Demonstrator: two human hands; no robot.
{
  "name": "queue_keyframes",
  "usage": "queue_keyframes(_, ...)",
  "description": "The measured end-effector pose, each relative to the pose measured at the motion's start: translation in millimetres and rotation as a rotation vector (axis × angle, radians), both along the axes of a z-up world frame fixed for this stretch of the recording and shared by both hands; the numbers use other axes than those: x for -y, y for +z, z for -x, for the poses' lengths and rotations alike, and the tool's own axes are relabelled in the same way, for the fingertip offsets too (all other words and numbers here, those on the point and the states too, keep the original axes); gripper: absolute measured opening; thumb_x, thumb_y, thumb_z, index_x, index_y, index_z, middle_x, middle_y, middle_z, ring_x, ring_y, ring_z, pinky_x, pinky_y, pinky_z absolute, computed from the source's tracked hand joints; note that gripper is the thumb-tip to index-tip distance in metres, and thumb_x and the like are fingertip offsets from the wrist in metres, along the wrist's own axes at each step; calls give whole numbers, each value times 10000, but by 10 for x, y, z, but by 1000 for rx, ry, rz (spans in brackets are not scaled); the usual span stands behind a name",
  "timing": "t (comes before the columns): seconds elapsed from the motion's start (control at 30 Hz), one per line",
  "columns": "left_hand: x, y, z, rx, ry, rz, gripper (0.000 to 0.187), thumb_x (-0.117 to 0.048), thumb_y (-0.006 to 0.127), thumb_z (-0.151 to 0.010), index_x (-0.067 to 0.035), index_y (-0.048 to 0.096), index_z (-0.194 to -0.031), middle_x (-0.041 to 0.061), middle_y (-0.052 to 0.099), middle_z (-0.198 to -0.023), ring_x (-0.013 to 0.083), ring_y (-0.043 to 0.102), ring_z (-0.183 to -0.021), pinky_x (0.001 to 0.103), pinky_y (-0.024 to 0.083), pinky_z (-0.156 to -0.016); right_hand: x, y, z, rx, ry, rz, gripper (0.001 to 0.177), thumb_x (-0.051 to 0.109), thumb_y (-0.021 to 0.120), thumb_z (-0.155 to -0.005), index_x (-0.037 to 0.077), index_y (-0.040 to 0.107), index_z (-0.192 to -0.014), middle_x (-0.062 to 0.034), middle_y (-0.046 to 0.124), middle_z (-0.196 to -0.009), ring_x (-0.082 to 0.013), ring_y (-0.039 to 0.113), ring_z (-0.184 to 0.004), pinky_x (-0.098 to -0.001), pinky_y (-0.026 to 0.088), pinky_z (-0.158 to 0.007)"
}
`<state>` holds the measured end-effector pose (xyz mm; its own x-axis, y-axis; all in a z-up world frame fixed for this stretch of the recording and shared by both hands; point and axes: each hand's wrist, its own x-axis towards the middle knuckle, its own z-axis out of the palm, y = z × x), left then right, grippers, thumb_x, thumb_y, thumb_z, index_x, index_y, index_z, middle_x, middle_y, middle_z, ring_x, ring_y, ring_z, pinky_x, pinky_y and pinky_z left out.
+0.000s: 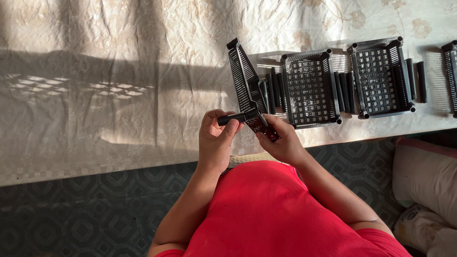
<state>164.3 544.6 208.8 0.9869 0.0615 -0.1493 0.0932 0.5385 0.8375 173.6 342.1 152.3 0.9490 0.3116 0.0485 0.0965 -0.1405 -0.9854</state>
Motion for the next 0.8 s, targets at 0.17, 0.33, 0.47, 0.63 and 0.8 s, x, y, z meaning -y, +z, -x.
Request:
queue_keyframes(0.17,-9,-8,13,72,-22,-192,261,-10,723,-983,-44,555,-1179,75,690,-1130,114,660,-1048,284,557,-933,-51,162,-21,152,30,60,798,-48,710,-890,46,339,-1590,-15,648,-1003,-58,536,-741,-236,483,-662)
queue_keyframes(0.33,-1,-25,26,33,-49,-373,258,-27,730,-982,-7,667,-1231,74,718,-1071,81,674,-929,223,556,-778,-83,225,-4,157,67,-17,830,-76,693,-874,44,311,-1602,-95,652,-1275,-129,649,-1071,-273,533,-875)
queue_keyframes(0.47,-22,-16,-1,163,-8,-529,237,-27,748,-966,1,699,-1196,61,693,-1132,74,669,-929,216,568,-752,-99,182,28,87,53,-99,731,-67,711,-945,37,376,-1585,-103,648,-1338,-144,628,-1207,-289,523,-1009)
queue_keyframes(0.63,-45,24,-14,298,8,-640,234,-32,772,-952,1,711,-1176,84,700,-1147,123,693,-994,251,584,-832,-48,58,2,102,73,-229,609,-79,680,-987,27,462,-1545,-95,663,-1356,-137,634,-1217,-287,528,-1035)
queue_keyframes(0.8,-39,104,-40,373,-26,-674,265,-56,780,-956,-3,707,-1205,92,708,-1173,158,705,-1060,282,593,-925,22,59,-17,155,47,-192,576,-80,704,-974,34,515,-1506,-81,704,-1261,-114,664,-1106,-263,560,-932)
